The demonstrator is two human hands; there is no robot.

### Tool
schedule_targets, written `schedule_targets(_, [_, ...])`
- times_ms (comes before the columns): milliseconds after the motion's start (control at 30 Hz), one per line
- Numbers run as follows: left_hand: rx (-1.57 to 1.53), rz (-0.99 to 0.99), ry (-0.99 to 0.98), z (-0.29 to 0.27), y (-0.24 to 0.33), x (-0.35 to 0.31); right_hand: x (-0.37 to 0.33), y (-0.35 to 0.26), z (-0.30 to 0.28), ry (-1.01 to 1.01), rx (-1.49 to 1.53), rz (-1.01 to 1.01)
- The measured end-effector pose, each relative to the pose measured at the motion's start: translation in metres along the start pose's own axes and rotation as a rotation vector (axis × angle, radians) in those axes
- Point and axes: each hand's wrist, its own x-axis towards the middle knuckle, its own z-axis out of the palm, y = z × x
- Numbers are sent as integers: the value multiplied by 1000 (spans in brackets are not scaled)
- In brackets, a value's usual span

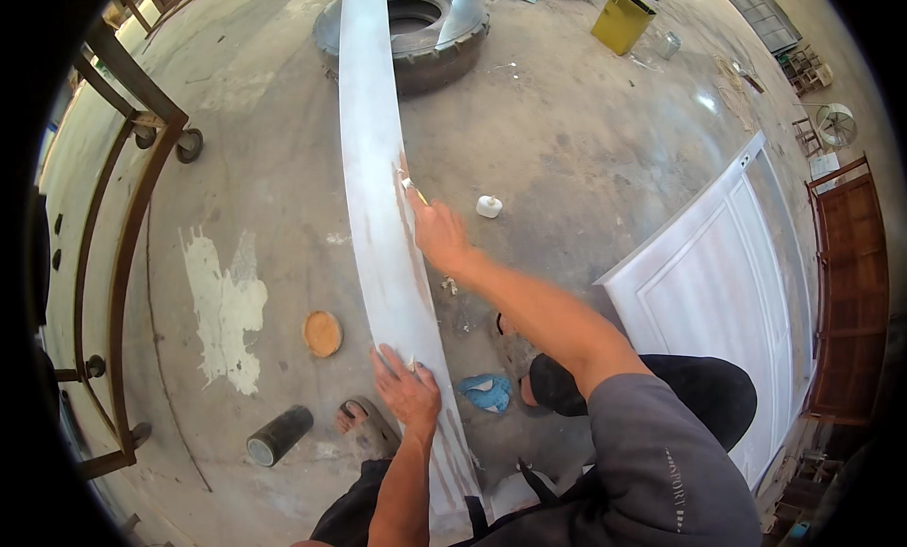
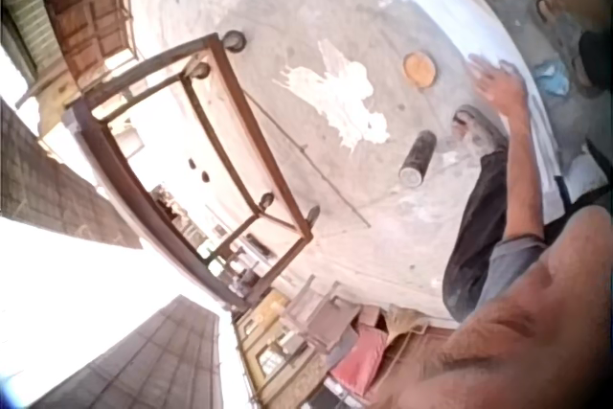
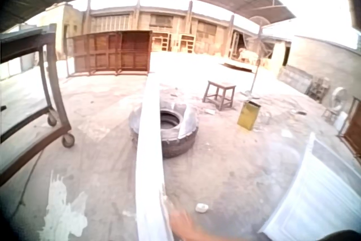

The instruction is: The person applies a white filler to a long white wooden trim piece using a tube, then smooths it with a blue sanding block. They later move to a white cabinet door, apply filler to the edges, and smooth the surface with the sanding block.

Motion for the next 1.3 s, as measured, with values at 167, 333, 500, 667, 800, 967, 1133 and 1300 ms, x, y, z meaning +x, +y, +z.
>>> schedule_targets(167, [2, 8, 0, 0, 2, 0, 12, 5, 0, 29, -33, 6])
schedule_targets(333, [-22, 7, -1, -1, 2, -2, 16, 8, 1, 59, 14, -10])
schedule_targets(500, [-18, 2, -2, 0, 1, -1, 15, 6, 1, 8, -40, -18])
schedule_targets(667, [-18, 1, -12, 1, 2, -3, 31, 7, -3, 74, 5, 7])
schedule_targets(800, [-10, -8, 3, 2, 0, -2, 23, 6, -1, 9, -22, -21])
schedule_targets(967, [-23, -1, -7, 0, 2, -2, 44, 14, 0, 80, 44, -30])
schedule_targets(1133, [-6, -8, 9, 1, -2, -2, 29, 10, 3, 35, -38, -73])
schedule_targets(1300, [-20, -9, -25, 1, 1, -3, 44, 12, -1, 78, 22, -65])
